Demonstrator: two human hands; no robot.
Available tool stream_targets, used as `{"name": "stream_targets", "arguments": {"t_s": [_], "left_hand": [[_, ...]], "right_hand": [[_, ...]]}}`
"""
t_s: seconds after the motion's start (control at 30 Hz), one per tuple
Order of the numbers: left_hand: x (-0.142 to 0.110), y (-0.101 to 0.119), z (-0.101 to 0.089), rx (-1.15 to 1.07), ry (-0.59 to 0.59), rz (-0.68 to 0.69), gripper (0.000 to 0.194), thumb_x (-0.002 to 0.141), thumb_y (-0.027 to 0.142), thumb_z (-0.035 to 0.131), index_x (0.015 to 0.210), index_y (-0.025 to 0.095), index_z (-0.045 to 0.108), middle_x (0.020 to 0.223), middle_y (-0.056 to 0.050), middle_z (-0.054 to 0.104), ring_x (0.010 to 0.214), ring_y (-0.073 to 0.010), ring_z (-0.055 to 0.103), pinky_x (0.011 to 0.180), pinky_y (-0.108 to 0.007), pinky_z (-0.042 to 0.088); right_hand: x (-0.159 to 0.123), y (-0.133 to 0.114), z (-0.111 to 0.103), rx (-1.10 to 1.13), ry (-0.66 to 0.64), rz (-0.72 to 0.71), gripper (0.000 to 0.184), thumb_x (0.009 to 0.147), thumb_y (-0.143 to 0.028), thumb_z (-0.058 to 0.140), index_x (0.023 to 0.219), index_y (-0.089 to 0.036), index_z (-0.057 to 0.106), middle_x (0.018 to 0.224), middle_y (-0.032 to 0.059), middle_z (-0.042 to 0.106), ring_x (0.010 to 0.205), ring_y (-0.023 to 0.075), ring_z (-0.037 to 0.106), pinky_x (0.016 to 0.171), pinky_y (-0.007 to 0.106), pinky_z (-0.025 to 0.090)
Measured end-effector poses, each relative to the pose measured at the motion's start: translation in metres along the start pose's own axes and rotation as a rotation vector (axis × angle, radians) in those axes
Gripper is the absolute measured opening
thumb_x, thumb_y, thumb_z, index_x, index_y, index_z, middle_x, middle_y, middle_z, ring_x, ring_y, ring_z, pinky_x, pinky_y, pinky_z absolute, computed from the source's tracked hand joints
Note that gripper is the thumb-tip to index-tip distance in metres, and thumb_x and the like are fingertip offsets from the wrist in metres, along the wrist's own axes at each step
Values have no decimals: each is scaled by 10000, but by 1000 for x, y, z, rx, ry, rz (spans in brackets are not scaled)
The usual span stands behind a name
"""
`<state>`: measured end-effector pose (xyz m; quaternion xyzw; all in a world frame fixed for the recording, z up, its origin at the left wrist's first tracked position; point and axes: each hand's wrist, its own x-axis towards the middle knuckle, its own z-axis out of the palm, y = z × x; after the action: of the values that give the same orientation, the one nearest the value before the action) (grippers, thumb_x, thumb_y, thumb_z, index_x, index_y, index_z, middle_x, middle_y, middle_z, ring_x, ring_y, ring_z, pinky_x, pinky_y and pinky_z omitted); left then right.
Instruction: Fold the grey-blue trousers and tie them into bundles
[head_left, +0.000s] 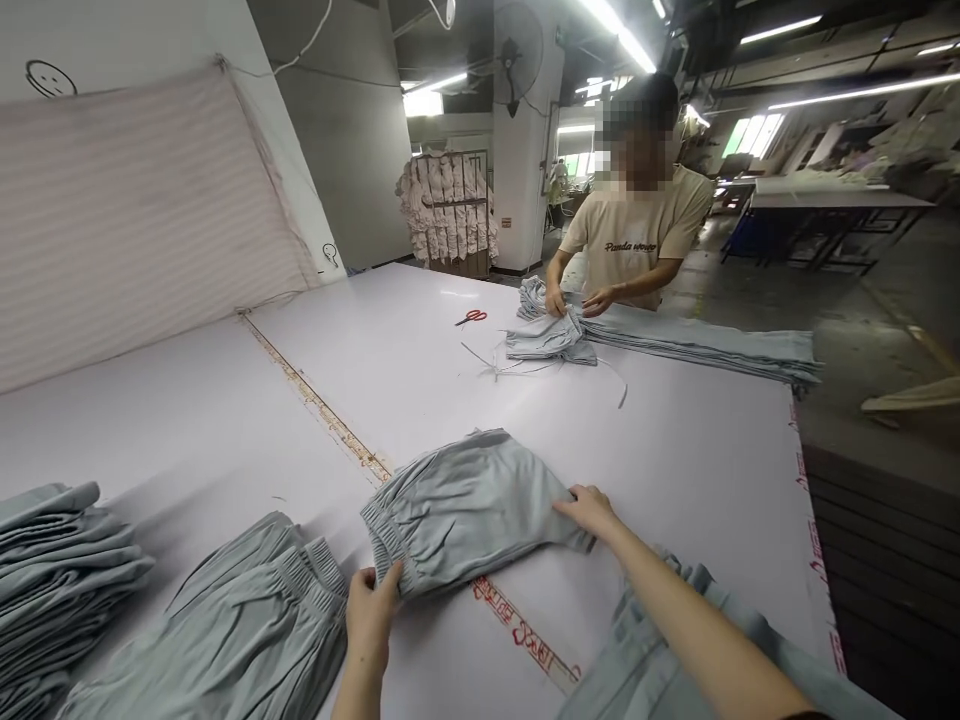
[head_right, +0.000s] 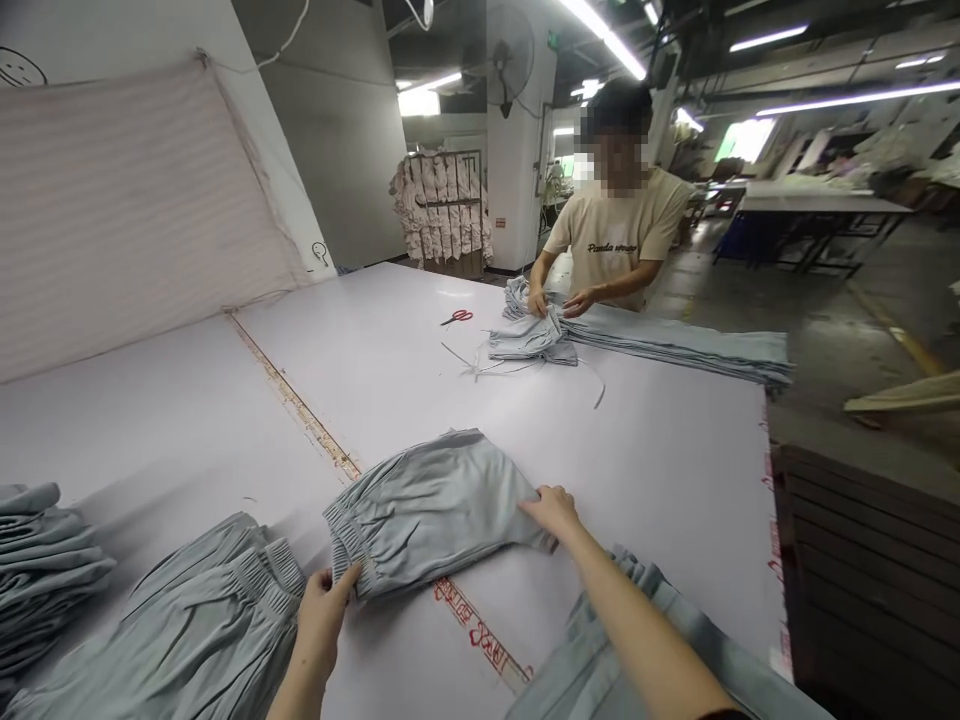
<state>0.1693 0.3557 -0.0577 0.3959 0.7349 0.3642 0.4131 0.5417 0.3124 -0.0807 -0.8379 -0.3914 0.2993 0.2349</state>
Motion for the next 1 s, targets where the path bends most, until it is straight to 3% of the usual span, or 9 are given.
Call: {"name": "stream_targets", "arguments": {"t_s": [0.17, 0.33, 0.43, 0.5, 0.63, 0.73, 0.8, 0.9, 1.0], "left_hand": [[-12, 6, -2, -190, -47, -88, 638, 715, 417, 664, 1240, 167, 401, 1124, -152, 583, 913, -193, 643, 787, -320, 543], [-30, 2, -2, -289, -148, -67, 769, 732, 322, 629, 1421, 290, 289, 1313, -116, 525, 998, -176, 626, 802, -282, 535], [-35, -6, -7, -241, -251, 63, 830, 717, 194, 547, 1461, 312, 198, 1473, -82, 394, 1084, -175, 584, 876, -291, 517], [-36, -14, -12, -82, -273, 203, 845, 707, 149, 501, 1471, 302, 175, 1548, -66, 276, 1173, -193, 538, 935, -310, 497], [-34, -25, -16, 406, -194, 522, 785, 729, 71, 434, 1463, 266, 236, 1545, -94, 270, 1397, -238, 311, 1080, -401, 380], [-33, -21, -6, 754, -79, 617, 775, 716, 31, 454, 1448, 231, 296, 1578, -165, 144, 1414, -335, 254, 1064, -493, 377], [-32, -16, 4, 881, 12, 667, 782, 690, 7, 467, 1435, 203, 332, 1580, -188, 116, 1401, -371, 264, 1029, -493, 411], [-29, -10, 14, 930, 62, 781, 741, 672, -10, 475, 1385, 184, 425, 1574, -143, 190, 1422, -358, 213, 1093, -464, 352], [-28, -3, 10, 939, 10, 796, 562, 703, 38, 500, 1253, 143, 557, 1539, -118, 310, 1378, -370, 295, 1122, -460, 312]], "right_hand": [[6, -14, -1, 186, -36, -53, 344, 810, -378, 475, 1066, -181, 595, 993, 81, 687, 877, 196, 655, 724, 291, 503], [-19, -4, -10, 244, -140, -237, 561, 759, -284, 511, 1318, -238, 478, 1171, 50, 655, 996, 184, 634, 841, 295, 491], [-40, 18, -14, 127, -281, -427, 658, 734, -211, 485, 1388, -264, 438, 1352, 50, 556, 1086, 207, 608, 899, 320, 478], [-47, 33, -13, 22, -294, -529, 688, 736, -171, 441, 1414, -283, 411, 1390, 36, 524, 1124, 215, 594, 891, 322, 486], [-36, 39, -9, -197, -53, -787, 680, 709, -58, 378, 1349, -252, 499, 1186, 70, 663, 998, 228, 641, 836, 351, 499], [-24, 11, -20, -266, 162, -918, 545, 680, 0, 359, 1084, -189, 671, 868, 93, 715, 763, 223, 638, 756, 371, 506], [-24, -17, -36, -177, 268, -1029, 493, 678, 8, 374, 997, -199, 688, 804, 81, 689, 764, 222, 618, 737, 372, 515], [-37, -64, -62, 81, 363, -1193, 387, 752, -42, 426, 986, -233, 668, 988, 89, 643, 940, 227, 605, 810, 386, 529], [-52, -100, -78, 291, 322, -1242, 210, 845, -157, 480, 980, -229, 623, 1218, 99, 580, 1077, 223, 584, 889, 381, 514]]}}
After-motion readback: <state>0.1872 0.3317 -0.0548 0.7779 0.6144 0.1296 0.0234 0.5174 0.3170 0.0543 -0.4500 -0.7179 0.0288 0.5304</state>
